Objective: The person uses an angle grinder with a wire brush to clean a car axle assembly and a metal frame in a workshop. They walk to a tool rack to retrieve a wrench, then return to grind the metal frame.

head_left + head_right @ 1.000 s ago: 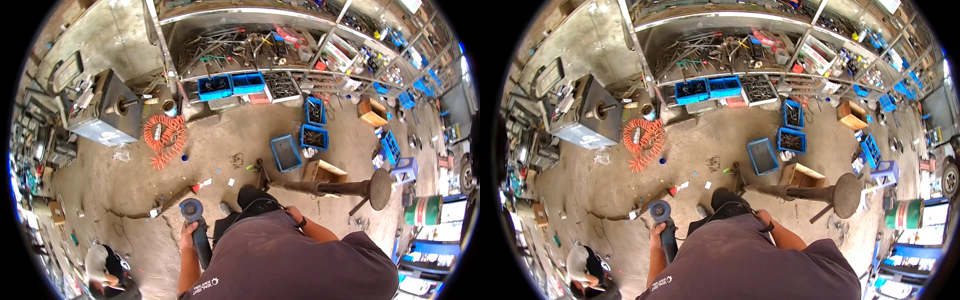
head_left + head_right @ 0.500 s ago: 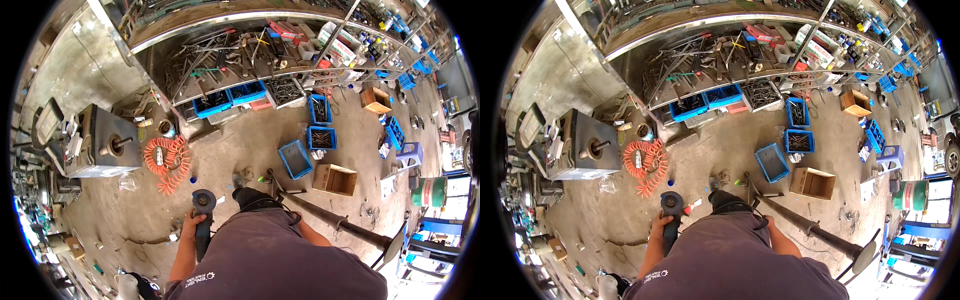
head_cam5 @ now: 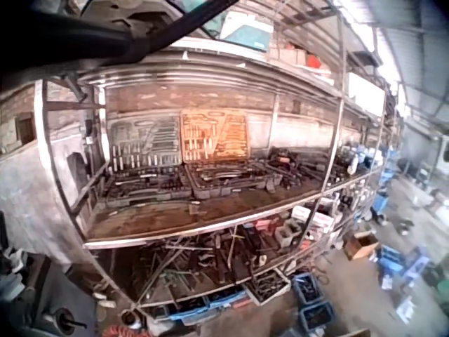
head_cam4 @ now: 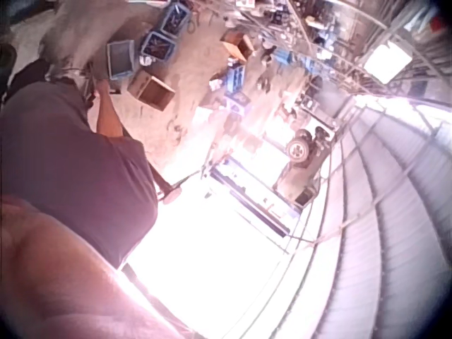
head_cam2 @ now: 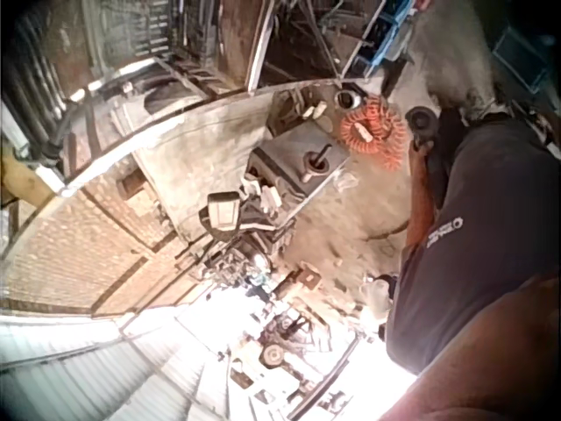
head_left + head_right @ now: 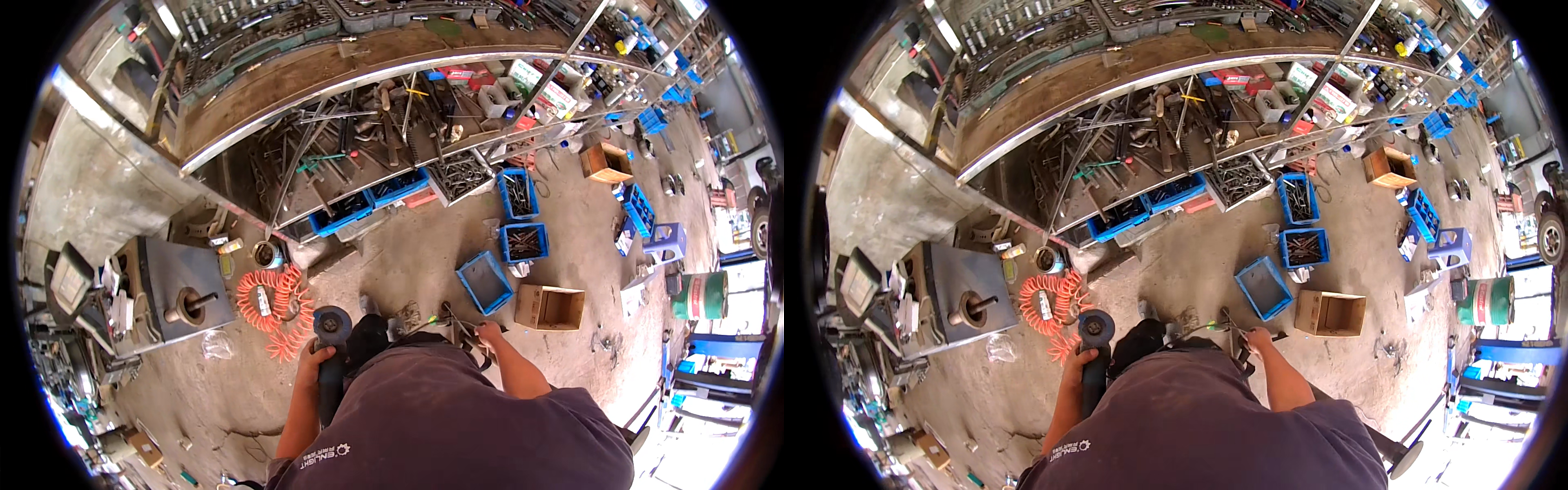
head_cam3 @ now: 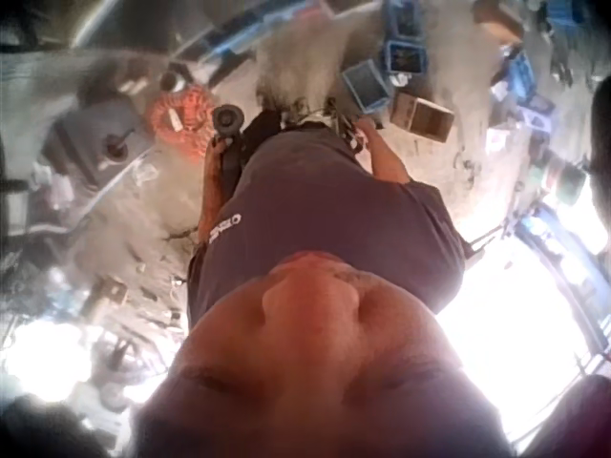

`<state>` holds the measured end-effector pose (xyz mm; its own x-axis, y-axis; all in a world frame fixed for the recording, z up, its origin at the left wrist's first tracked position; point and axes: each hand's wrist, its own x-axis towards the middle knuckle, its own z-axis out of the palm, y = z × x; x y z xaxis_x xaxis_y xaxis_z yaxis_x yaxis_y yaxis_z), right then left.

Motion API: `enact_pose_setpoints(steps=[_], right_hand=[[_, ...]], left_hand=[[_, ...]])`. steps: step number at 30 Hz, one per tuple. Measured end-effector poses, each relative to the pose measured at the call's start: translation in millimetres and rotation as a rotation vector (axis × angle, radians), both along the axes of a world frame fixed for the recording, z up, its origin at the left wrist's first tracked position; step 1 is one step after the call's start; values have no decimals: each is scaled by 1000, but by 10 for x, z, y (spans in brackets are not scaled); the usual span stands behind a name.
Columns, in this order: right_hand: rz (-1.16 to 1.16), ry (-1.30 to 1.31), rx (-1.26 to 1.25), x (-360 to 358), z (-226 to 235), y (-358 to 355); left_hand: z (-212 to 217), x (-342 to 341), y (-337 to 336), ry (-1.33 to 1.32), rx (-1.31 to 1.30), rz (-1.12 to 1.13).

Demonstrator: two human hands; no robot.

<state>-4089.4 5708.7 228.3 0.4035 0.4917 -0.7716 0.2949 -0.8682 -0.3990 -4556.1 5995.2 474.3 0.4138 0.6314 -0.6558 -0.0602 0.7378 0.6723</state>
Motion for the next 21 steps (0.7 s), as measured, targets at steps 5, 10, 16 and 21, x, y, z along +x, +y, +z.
enact_pose_setpoints(steps=[5, 10, 16, 21], right_hand=[[270, -87, 28, 185, -214, 461], [794, -389, 154, 442, -97, 1005], [552, -185, 139, 1298, -520, 1641], [771, -61, -221, 2616, -772, 2423]], left_hand=[[-134, 338, 768, -120, -74, 44], [-106, 767, 1170, -136, -118, 20], [-120, 1383, 1520, 11, -54, 84], [-3, 2330, 1349, 9, -131, 298]])
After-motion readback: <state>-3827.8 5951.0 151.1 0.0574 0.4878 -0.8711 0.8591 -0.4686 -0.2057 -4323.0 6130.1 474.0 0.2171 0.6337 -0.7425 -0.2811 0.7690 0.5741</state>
